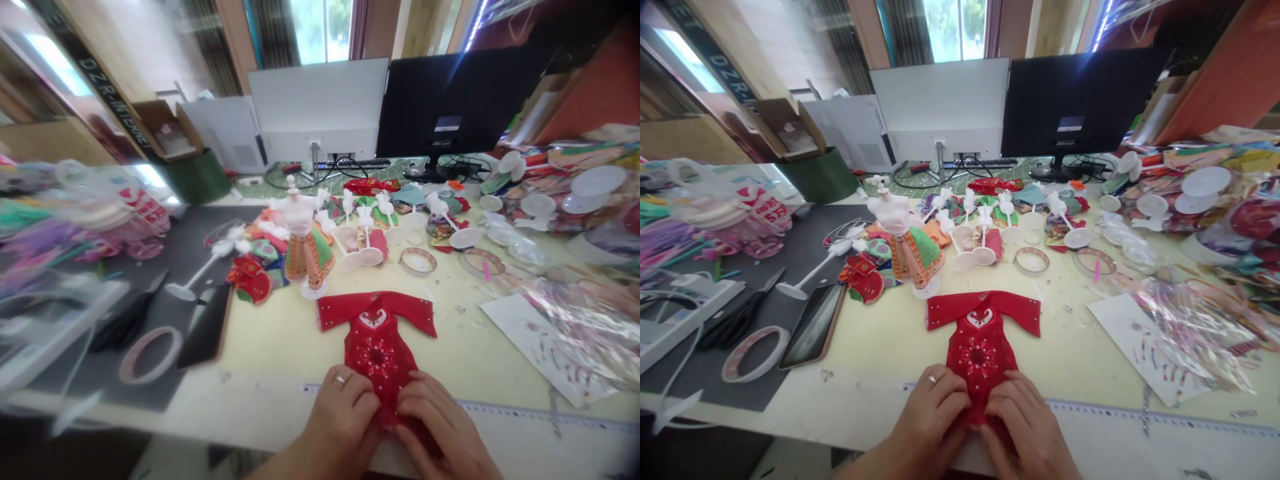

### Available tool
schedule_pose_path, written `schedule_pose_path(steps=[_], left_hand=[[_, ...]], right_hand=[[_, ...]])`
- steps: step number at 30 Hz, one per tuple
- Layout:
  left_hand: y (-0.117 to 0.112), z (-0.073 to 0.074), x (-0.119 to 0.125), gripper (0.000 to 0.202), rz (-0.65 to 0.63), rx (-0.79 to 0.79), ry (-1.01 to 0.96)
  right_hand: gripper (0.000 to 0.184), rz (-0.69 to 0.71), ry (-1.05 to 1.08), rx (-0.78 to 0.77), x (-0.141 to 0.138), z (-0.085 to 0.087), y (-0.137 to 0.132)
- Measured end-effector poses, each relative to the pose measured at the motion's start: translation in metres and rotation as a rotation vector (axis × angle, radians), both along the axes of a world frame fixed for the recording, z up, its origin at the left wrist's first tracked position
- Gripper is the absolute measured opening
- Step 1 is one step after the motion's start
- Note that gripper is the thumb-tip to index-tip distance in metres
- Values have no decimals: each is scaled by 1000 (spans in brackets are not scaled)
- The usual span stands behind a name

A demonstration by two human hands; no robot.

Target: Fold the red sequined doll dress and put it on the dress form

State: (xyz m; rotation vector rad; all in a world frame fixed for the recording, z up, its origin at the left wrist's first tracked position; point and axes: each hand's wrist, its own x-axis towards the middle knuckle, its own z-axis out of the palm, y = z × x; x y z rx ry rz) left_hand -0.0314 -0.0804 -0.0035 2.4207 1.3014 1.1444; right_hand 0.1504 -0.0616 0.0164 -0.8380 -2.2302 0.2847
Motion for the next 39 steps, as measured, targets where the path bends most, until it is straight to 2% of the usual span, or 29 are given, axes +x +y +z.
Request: schedule_pose_path(steps=[3, 8, 12, 15, 22, 27, 31, 34, 39], left_hand=[[0, -2, 2, 11, 13, 94, -65], [1, 3, 5, 8, -14, 183, -75], [5, 7, 7, 23, 108, 192, 13], [11, 8, 8, 20, 179, 125, 48], [13, 14, 16, 19, 149, 161, -35], [12, 16, 16, 20, 100, 207, -23], [15, 15, 8, 22, 191, 189, 54], [16, 16, 4, 18, 229, 174, 32], [10, 21, 8, 17, 139, 206, -44]], right_hand=[[33, -33, -96, 109, -1, -5, 3], [32, -81, -87, 183, -2, -10, 12], [36, -64, -19, 190, -5, -9, 15], [35, -35, -8, 191, -6, -9, 12], [49, -100, -93, 129, -8, -11, 7], [41, -137, -39, 145, -12, -8, 13], [39, -52, 40, 148, -14, -6, 13], [38, -26, 51, 161, -17, -7, 10], [37, -109, -19, 141, -18, -6, 12]])
